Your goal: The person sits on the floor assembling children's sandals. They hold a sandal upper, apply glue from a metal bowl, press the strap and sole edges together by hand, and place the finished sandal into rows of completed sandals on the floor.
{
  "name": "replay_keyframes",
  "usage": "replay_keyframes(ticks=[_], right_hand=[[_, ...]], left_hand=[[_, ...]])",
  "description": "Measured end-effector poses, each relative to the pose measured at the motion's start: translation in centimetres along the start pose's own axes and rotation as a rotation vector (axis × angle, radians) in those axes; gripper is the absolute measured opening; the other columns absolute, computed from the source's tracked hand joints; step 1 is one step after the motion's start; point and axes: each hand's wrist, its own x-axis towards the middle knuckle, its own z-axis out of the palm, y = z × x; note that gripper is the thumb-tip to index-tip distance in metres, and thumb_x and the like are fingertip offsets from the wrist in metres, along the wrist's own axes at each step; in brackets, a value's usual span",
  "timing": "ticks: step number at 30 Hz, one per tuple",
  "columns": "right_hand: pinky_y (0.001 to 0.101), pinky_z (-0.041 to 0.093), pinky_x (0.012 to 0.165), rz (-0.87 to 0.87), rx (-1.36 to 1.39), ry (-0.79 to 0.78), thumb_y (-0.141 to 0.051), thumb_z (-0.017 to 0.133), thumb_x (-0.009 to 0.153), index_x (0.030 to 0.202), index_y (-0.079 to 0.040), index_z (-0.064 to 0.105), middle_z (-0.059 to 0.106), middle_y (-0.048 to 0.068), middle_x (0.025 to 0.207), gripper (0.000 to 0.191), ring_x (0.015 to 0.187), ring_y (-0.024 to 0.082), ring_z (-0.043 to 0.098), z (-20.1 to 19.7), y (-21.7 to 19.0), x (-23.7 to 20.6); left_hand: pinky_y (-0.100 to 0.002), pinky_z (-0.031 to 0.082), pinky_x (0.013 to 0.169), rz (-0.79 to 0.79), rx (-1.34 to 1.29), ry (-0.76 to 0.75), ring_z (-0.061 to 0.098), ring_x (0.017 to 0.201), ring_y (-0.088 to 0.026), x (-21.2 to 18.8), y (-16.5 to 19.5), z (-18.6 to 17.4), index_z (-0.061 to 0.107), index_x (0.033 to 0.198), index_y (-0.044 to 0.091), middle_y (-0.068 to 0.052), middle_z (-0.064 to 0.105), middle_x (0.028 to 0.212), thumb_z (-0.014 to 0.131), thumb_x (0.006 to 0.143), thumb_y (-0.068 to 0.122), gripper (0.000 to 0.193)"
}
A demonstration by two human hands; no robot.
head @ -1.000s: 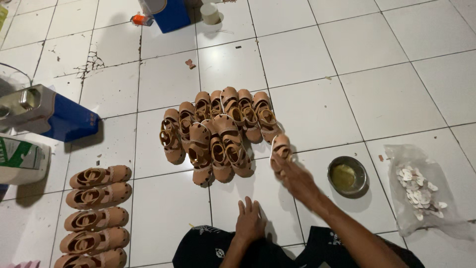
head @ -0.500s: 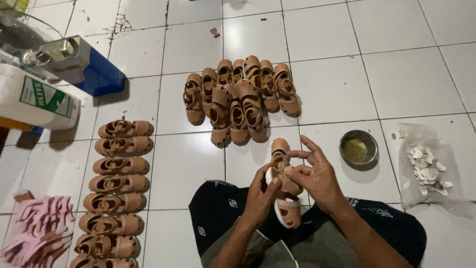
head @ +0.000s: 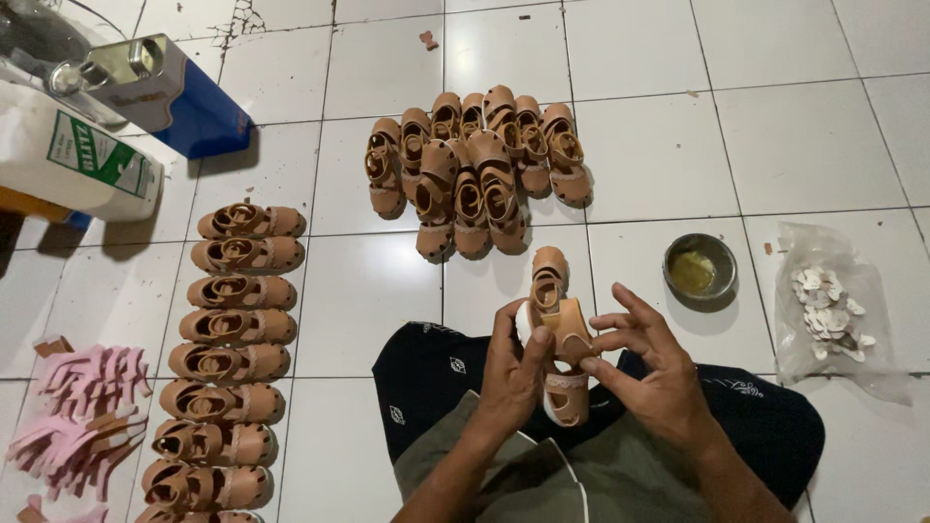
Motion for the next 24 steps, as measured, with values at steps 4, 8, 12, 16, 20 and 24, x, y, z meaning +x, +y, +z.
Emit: replay_keyframes(ticks=[4, 8, 12, 16, 20, 24], right_hand=[[0.0403, 0.047, 0.110, -0.005, -0.026, -0.098, -0.005, 0.081, 0.079, 0.157, -0.008, 0.033, 0.078, 0.008, 0.091, 0.091, 0.108, 0.016, 0.070, -1.1, 0.2, 0.0], [0.0410, 0.048, 0.112, 0.006, 0.002, -0.104, -0.005, 0.081, 0.079, 0.153, -0.007, 0.040, 0.078, 0.009, 0.091, 0.085, 0.108, 0.019, 0.072, -1.5, -0.1, -0.2], [0.0404, 0.055, 0.105, -0.437, -0.303, 0.045, -0.007, 0.080, 0.080, 0.149, -0.007, 0.041, 0.068, 0.013, 0.119, 0.079, 0.117, 0.025, 0.067, -0.6, -0.2, -0.6], [0.0373, 0.060, 0.099, -0.688, -0.386, 0.078, -0.002, 0.079, 0.083, 0.143, -0.008, 0.046, 0.065, 0.015, 0.125, 0.069, 0.120, 0.029, 0.066, 0.8, 0.7, -0.2], [0.0335, 0.064, 0.091, -0.713, -0.406, 0.002, 0.002, 0.077, 0.085, 0.133, -0.009, 0.050, 0.066, 0.012, 0.121, 0.057, 0.115, 0.025, 0.068, 0.9, 1.5, -0.3], [0.0348, 0.063, 0.094, -0.749, -0.332, -0.053, 0.001, 0.077, 0.084, 0.133, -0.010, 0.048, 0.067, 0.010, 0.119, 0.058, 0.115, 0.023, 0.069, 0.1, 1.8, -1.6]], left_hand=[[-0.026, 0.056, 0.077, 0.032, -0.003, -0.051, 0.064, 0.091, -0.011, 0.1, 0.2, -0.4, 0.050, 0.140, 0.001, -0.008, 0.065, 0.107, 0.057, 0.106, 0.039, 0.051], [-0.027, 0.056, 0.073, 0.022, 0.055, -0.076, 0.064, 0.086, -0.011, -0.1, 2.2, -0.1, 0.048, 0.139, 0.002, -0.007, 0.064, 0.103, 0.059, 0.104, 0.035, 0.049], [-0.030, 0.064, 0.065, -0.193, 0.101, -0.066, 0.073, 0.075, -0.013, -0.1, 4.9, 0.3, 0.040, 0.133, 0.009, -0.008, 0.068, 0.091, 0.057, 0.096, 0.035, 0.048], [-0.030, 0.061, 0.066, -0.031, 0.209, -0.081, 0.072, 0.076, -0.014, 0.1, 5.5, 0.8, 0.045, 0.132, 0.004, -0.011, 0.069, 0.096, 0.060, 0.101, 0.033, 0.045], [-0.030, 0.059, 0.066, -0.026, 0.287, -0.054, 0.071, 0.078, -0.016, 1.3, 4.4, -0.1, 0.050, 0.129, 0.001, -0.013, 0.071, 0.096, 0.060, 0.103, 0.035, 0.044], [-0.032, 0.059, 0.069, -0.123, 0.048, 0.081, 0.068, 0.081, -0.017, 3.3, 3.1, -2.1, 0.053, 0.129, 0.000, -0.014, 0.067, 0.099, 0.055, 0.103, 0.041, 0.049]])
